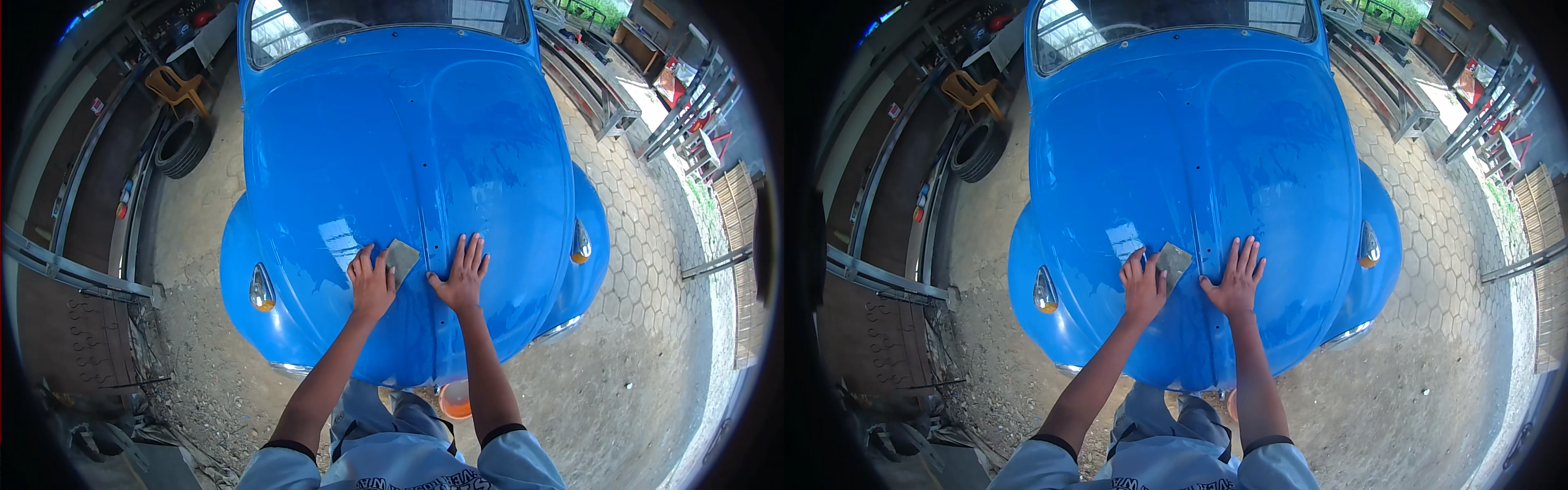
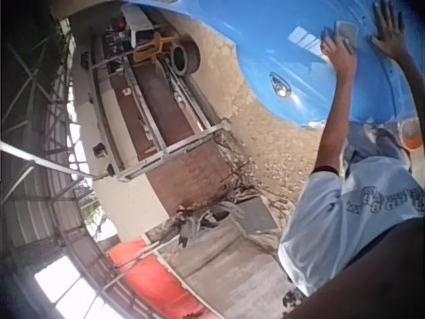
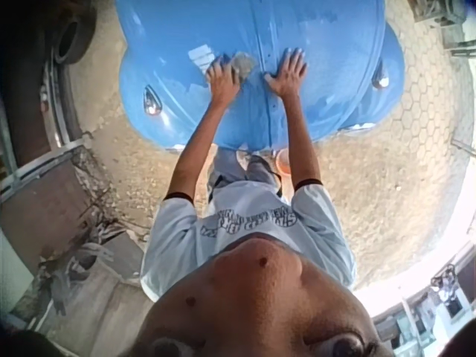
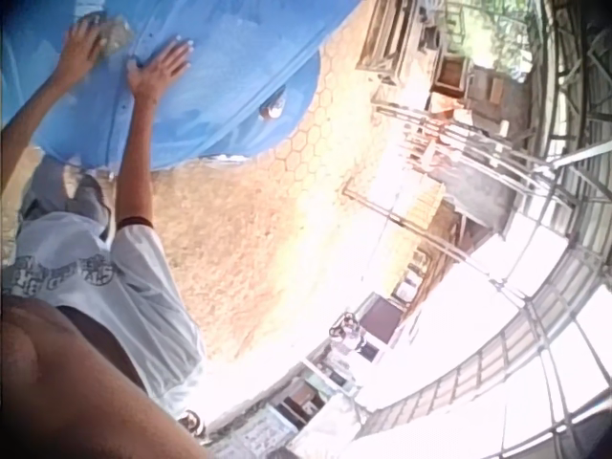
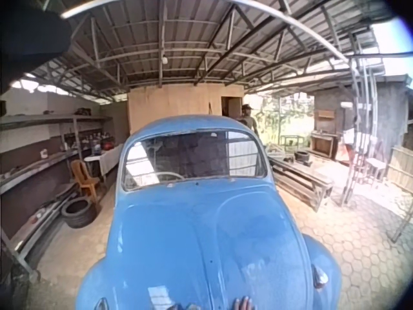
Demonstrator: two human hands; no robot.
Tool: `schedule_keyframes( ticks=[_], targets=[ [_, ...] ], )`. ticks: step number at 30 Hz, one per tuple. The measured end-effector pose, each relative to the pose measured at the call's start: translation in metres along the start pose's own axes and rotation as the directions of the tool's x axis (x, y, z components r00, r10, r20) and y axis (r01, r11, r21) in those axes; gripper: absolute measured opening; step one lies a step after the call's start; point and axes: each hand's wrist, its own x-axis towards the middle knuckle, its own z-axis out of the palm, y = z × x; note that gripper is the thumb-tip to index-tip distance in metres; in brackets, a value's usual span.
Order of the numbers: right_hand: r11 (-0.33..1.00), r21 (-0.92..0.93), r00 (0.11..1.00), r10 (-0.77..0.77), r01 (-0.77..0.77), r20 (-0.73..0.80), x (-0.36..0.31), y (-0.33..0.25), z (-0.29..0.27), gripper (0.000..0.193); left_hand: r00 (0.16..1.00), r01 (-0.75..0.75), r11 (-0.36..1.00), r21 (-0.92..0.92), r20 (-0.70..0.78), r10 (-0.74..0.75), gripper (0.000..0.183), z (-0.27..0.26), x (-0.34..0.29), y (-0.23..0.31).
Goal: The person sands the hood of a car using sandpaper, dips the sandpaper into a bucket of water, and sands the hood again with the wet sandpaper.
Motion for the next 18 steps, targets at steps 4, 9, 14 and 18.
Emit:
schedule_keyframes(
  ticks=[4, 9, 14, 18],
  targets=[
    [0.997, 0.082, 1.000, 0.011, -0.012, 0.015, 0.005, 0.007, -0.006, 0.095, 0.891, 0.369, 0.929, 0.021, -0.295, -0.346, 0.051, 0.000, -0.008, -0.060],
    [0.707, 0.707, 0.954, -0.205, -0.010, 0.219, 0.014, -0.052, -0.037, 0.082, 0.839, 0.521, 0.845, 0.119, -0.253, -0.482, 0.061, 0.000, -0.048, -0.116],
    [0.877, 0.147, 0.855, -0.479, 0.457, 0.198, 0.000, -0.060, 0.006, 0.085, 0.851, 0.488, 0.870, 0.074, -0.263, -0.455, 0.065, 0.014, -0.057, -0.117],
    [0.860, -0.051, 0.845, -0.486, 0.508, 0.221, -0.019, -0.071, 0.025, 0.085, 0.844, 0.493, 0.868, 0.058, -0.274, -0.461, 0.065, 0.010, -0.056, -0.117]
  ],
)
